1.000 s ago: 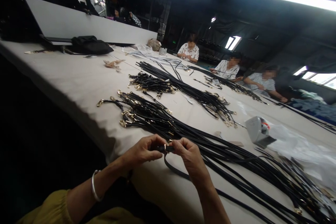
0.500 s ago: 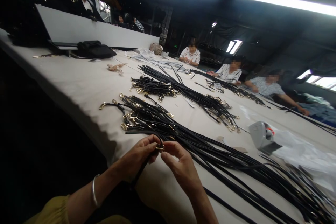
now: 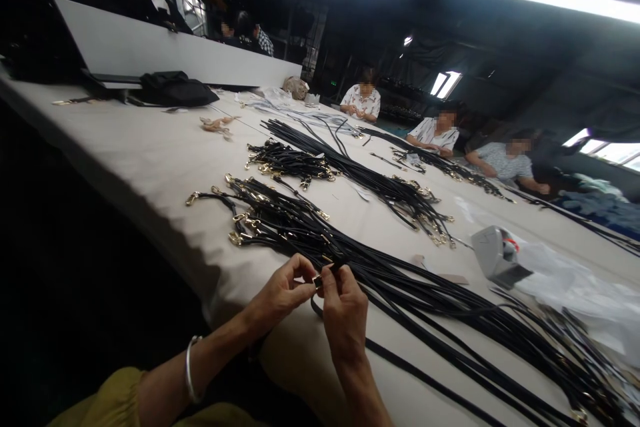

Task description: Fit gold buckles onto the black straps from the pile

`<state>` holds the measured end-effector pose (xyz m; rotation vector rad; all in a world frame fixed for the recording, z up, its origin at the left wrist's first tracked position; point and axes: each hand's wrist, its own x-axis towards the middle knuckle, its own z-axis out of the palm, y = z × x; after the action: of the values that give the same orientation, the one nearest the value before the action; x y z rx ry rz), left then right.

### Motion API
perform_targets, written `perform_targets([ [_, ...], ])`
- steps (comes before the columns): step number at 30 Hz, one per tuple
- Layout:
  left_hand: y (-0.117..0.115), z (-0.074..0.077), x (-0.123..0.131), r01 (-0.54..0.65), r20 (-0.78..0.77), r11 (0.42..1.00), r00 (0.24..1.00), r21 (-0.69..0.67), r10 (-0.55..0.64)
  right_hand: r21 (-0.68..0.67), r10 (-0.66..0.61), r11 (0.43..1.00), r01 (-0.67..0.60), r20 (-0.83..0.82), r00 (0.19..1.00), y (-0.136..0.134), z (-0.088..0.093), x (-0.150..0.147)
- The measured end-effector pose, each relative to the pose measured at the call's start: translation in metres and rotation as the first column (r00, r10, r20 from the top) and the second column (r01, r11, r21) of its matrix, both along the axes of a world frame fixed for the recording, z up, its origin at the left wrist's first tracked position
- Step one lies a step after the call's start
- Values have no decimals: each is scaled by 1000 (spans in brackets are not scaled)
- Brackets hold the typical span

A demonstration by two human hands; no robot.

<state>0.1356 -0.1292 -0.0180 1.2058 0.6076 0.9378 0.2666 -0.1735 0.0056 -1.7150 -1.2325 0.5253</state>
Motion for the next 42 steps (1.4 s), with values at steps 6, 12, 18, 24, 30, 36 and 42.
perform_targets([
  [6, -14, -9, -2, -28, -78, 997, 996, 66, 33, -22, -158, 987, 157, -76, 985, 15, -2, 43],
  [12, -11, -16, -5, 87, 87, 991, 993, -97, -79, -15, 282, 933, -359, -587, 759, 3, -10, 43],
  [18, -10, -14, -4, 148, 254, 970, 962, -195, -96, -158, 275, 906, -393, -488, 828, -6, -9, 15],
  [24, 20, 6, -25, 65, 573, 915, 796, -397, 192, -24, 204, 979, -205, -26, 979, -8, -24, 40],
  [30, 42, 17, -53, -10, 614, 939, 754, -343, 232, 67, 46, 995, -73, 344, 938, -12, -59, 145],
  [36, 42, 10, -56, 88, 620, 957, 777, -276, 107, 24, 16, 999, -46, 704, 710, -14, -70, 205],
  [42, 34, 11, -43, 249, 621, 878, 781, -410, 68, 125, 19, 972, -198, 800, 599, 6, -59, 132],
])
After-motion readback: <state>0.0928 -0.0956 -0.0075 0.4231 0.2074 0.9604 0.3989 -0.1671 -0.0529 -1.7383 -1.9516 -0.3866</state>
